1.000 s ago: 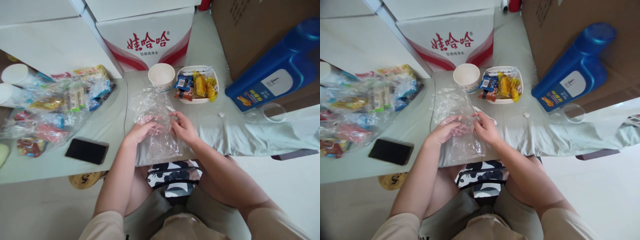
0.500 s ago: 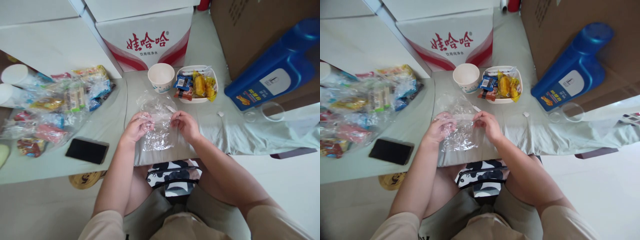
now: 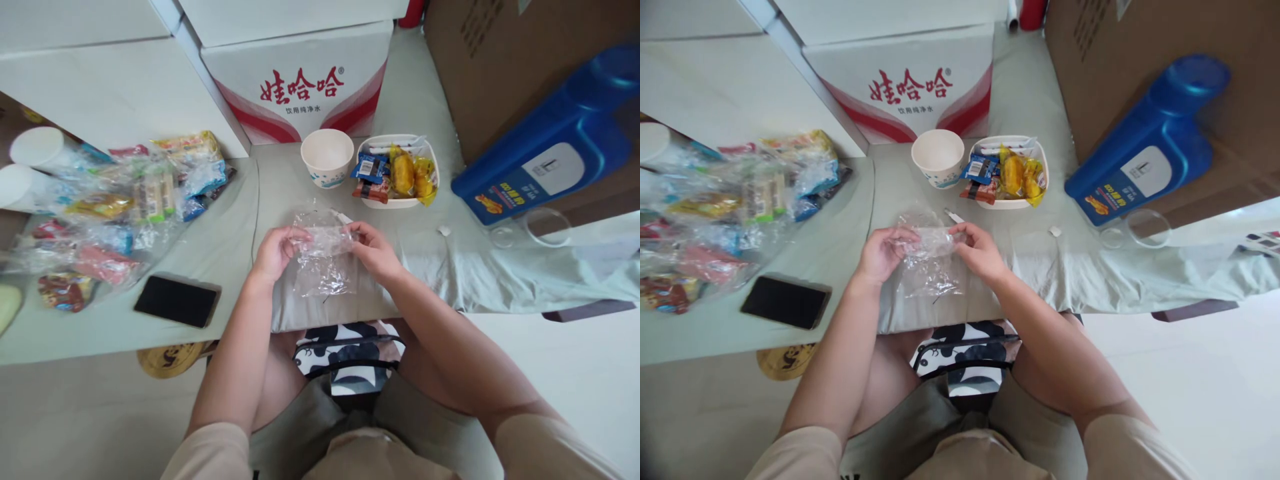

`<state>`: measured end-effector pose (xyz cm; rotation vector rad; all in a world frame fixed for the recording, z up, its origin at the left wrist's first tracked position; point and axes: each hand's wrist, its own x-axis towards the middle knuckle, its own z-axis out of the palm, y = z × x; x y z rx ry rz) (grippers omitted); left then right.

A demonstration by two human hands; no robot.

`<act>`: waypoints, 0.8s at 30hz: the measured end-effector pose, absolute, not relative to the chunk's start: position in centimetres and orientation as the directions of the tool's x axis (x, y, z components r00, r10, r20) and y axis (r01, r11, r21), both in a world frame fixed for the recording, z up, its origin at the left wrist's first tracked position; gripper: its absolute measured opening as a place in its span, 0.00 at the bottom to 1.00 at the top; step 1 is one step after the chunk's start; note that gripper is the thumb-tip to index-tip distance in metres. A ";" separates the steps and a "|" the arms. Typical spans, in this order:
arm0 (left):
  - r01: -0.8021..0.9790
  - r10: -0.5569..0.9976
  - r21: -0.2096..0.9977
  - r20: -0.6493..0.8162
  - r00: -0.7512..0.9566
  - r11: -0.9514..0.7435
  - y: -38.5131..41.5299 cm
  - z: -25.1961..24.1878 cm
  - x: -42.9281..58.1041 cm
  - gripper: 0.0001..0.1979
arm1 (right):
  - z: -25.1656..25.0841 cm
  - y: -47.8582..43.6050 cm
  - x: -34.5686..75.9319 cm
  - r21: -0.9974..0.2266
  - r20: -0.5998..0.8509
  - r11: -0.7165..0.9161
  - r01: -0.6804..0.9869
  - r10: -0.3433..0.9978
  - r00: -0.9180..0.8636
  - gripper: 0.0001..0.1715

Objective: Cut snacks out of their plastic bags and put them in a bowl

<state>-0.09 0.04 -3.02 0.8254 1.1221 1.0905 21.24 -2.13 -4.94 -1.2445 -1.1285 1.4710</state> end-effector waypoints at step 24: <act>0.049 0.997 0.997 -0.054 -0.050 0.057 0.5 -4.0 -0.7 0.11 | -5.6 -2.3 20.6 -0.990 -0.080 -0.064 0.127 0.988 -0.129 0.30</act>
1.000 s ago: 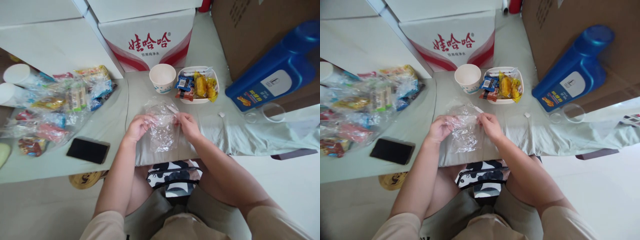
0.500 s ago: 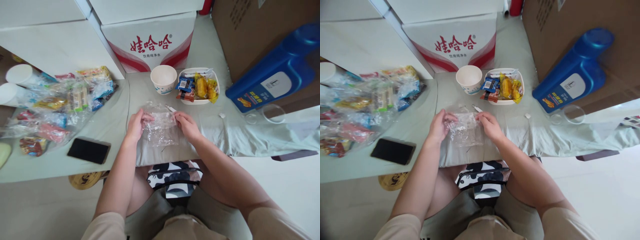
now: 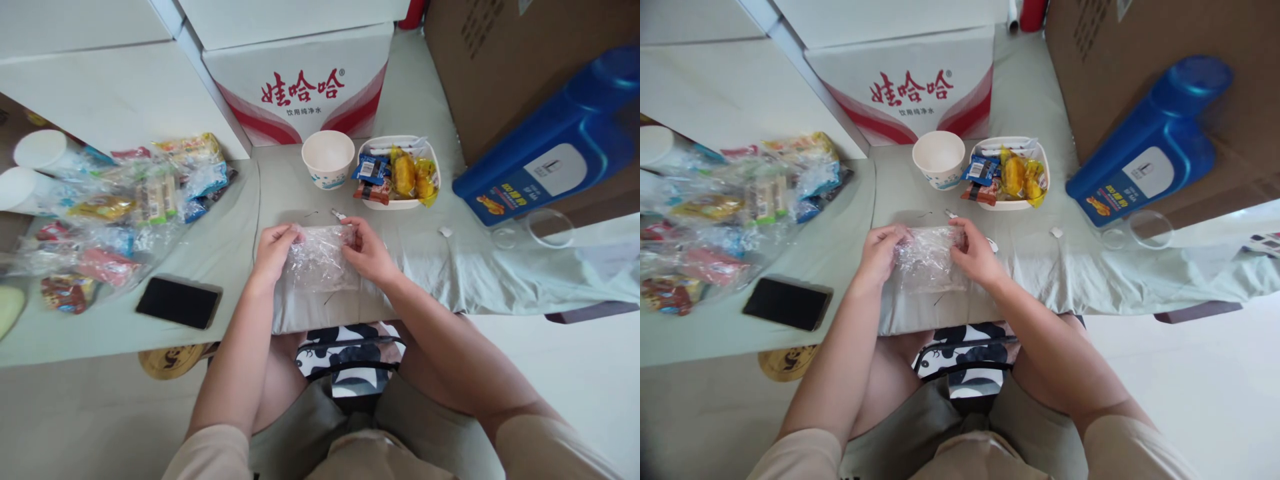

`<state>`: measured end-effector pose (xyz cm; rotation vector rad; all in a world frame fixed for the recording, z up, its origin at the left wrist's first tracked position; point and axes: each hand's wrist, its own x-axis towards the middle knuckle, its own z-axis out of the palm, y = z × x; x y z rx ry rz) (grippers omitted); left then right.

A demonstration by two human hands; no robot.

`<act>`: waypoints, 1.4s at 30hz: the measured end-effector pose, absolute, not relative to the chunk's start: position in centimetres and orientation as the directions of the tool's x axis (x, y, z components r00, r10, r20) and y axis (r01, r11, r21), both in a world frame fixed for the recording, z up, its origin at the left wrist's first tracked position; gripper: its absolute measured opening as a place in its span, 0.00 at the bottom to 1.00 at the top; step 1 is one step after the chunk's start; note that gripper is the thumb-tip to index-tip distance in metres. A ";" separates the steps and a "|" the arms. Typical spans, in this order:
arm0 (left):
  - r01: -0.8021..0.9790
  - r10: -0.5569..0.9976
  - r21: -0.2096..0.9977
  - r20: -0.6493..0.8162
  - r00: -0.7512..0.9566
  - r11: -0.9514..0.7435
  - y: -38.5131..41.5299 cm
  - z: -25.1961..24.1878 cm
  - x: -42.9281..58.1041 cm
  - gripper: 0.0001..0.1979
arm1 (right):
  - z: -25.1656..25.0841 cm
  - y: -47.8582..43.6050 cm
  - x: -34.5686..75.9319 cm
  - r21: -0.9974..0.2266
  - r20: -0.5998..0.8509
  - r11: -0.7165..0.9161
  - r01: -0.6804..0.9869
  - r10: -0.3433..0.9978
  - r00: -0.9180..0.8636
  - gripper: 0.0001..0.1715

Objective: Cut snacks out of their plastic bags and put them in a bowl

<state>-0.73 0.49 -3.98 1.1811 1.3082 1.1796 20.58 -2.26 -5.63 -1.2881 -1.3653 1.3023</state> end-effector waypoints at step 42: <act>0.025 0.933 0.938 -0.346 0.098 0.345 -3.0 0.7 1.5 0.19 | -3.1 -2.5 21.6 -0.995 -0.077 -0.088 -0.045 0.976 -0.206 0.15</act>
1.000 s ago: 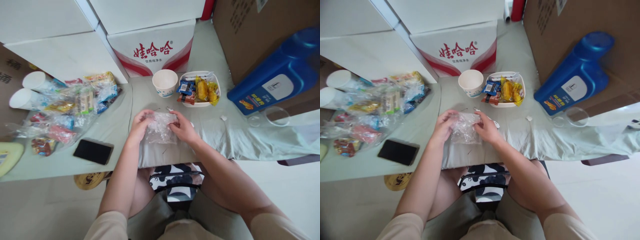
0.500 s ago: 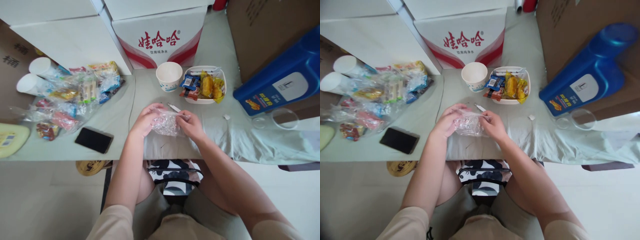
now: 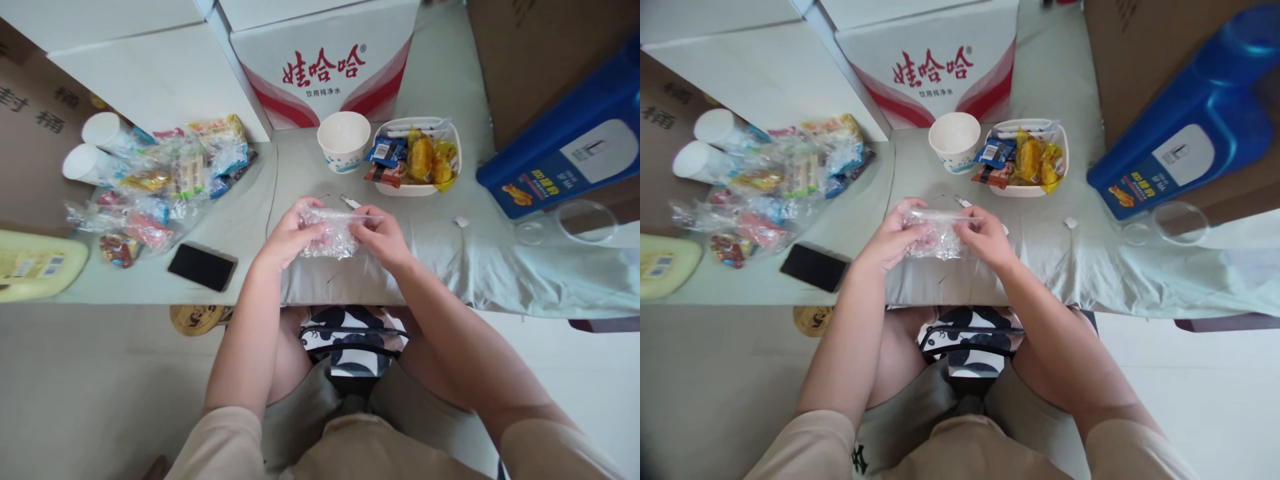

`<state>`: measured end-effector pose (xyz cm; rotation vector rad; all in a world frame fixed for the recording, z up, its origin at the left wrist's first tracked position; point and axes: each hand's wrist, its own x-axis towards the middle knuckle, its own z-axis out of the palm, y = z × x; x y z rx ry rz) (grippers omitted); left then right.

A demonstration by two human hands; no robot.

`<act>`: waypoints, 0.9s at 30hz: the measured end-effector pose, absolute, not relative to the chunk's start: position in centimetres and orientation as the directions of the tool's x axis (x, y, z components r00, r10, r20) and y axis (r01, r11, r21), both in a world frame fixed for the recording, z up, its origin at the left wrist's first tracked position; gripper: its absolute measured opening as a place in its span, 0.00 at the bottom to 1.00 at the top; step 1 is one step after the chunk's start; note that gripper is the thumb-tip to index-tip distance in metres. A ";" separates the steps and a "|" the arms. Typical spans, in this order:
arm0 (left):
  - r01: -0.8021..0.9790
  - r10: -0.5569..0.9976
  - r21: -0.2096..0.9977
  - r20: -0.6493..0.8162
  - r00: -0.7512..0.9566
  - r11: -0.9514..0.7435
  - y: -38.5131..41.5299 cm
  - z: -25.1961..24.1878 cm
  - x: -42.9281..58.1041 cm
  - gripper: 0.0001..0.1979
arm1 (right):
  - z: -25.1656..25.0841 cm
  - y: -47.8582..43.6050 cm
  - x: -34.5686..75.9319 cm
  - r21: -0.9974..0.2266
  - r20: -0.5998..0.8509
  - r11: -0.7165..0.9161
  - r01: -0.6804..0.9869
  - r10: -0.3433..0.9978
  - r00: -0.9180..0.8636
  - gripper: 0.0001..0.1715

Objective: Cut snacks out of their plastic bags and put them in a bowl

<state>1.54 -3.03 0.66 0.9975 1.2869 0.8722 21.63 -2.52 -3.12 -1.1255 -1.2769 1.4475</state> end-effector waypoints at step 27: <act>0.416 0.990 0.899 0.138 0.033 -0.139 -1.7 -1.8 1.4 0.16 | -2.7 -3.9 21.9 -0.920 -0.237 -0.012 0.391 0.814 -0.531 0.15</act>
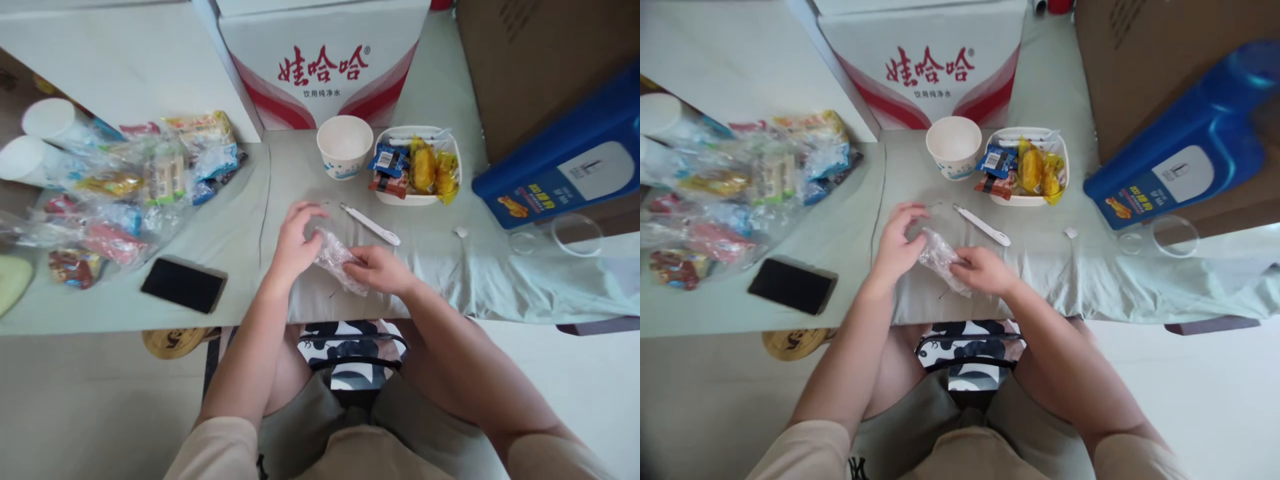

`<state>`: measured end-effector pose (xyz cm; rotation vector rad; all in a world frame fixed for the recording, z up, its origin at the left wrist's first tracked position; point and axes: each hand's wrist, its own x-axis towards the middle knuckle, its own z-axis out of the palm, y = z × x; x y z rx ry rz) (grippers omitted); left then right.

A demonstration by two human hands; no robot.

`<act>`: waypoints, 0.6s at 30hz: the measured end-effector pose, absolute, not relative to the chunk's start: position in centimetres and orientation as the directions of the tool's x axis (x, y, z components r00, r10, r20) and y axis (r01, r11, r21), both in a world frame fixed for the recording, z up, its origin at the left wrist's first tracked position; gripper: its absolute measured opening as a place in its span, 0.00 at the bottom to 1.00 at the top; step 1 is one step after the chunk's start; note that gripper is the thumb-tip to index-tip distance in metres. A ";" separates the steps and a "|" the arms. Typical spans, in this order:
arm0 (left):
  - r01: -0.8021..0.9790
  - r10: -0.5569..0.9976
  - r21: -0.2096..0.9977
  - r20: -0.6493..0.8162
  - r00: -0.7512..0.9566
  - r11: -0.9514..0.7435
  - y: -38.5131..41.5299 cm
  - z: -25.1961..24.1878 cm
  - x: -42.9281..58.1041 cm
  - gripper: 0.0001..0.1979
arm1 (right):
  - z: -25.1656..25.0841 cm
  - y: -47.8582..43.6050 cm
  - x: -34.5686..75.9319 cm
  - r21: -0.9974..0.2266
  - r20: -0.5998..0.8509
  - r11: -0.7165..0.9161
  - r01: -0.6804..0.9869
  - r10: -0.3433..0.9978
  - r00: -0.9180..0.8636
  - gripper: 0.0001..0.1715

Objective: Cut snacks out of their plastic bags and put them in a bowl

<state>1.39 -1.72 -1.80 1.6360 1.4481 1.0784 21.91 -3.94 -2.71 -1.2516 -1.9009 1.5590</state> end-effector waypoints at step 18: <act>0.480 0.906 0.872 0.278 -0.320 -0.099 -1.9 -3.6 -2.3 0.07 | -3.5 -2.8 20.5 -0.973 -0.041 0.019 0.228 0.966 -0.256 0.11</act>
